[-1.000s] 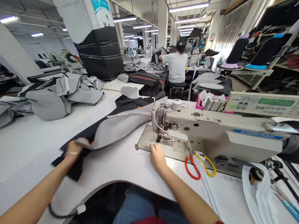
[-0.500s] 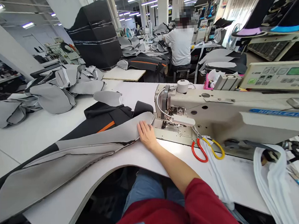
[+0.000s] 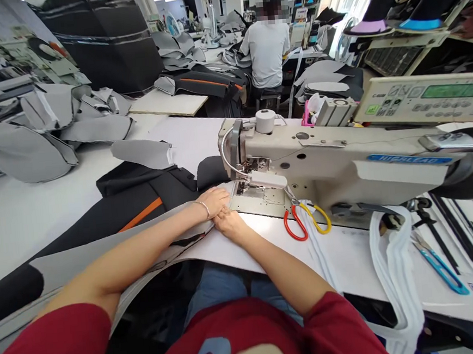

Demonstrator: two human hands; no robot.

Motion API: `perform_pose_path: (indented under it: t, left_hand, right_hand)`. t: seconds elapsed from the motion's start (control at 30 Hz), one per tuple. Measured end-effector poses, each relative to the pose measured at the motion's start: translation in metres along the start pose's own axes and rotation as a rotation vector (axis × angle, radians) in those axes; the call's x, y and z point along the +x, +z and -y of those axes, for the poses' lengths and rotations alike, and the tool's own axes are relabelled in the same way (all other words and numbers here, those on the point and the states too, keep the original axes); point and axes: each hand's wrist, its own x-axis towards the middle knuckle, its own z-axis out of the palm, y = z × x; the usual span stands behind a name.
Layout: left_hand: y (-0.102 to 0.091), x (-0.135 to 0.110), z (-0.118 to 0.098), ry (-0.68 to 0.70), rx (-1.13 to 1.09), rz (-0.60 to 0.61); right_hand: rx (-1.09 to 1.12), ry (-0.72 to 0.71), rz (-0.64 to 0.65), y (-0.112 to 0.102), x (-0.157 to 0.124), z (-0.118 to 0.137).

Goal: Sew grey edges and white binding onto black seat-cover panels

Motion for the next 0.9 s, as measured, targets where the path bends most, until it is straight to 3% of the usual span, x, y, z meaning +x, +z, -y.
perform_pose_path:
  t: [0.2, 0.47, 0.73, 0.9]
  left_hand:
    - [0.024, 0.01, 0.008, -0.087, 0.045, 0.085]
    - [0.024, 0.032, -0.001, -0.119, 0.063, 0.08]
    - [0.024, 0.032, -0.005, -0.115, 0.083, 0.083]
    - [0.021, 0.036, -0.005, -0.144, 0.094, 0.077]
  right_hand:
    - [0.093, -0.066, -0.099, 0.002, -0.014, -0.013]
    - [0.134, -0.05, -0.157, 0.001, -0.02, -0.037]
    - [0.12, -0.034, -0.124, -0.001, -0.024, -0.035]
    - [0.135, -0.039, -0.231, 0.0, -0.023, -0.037]
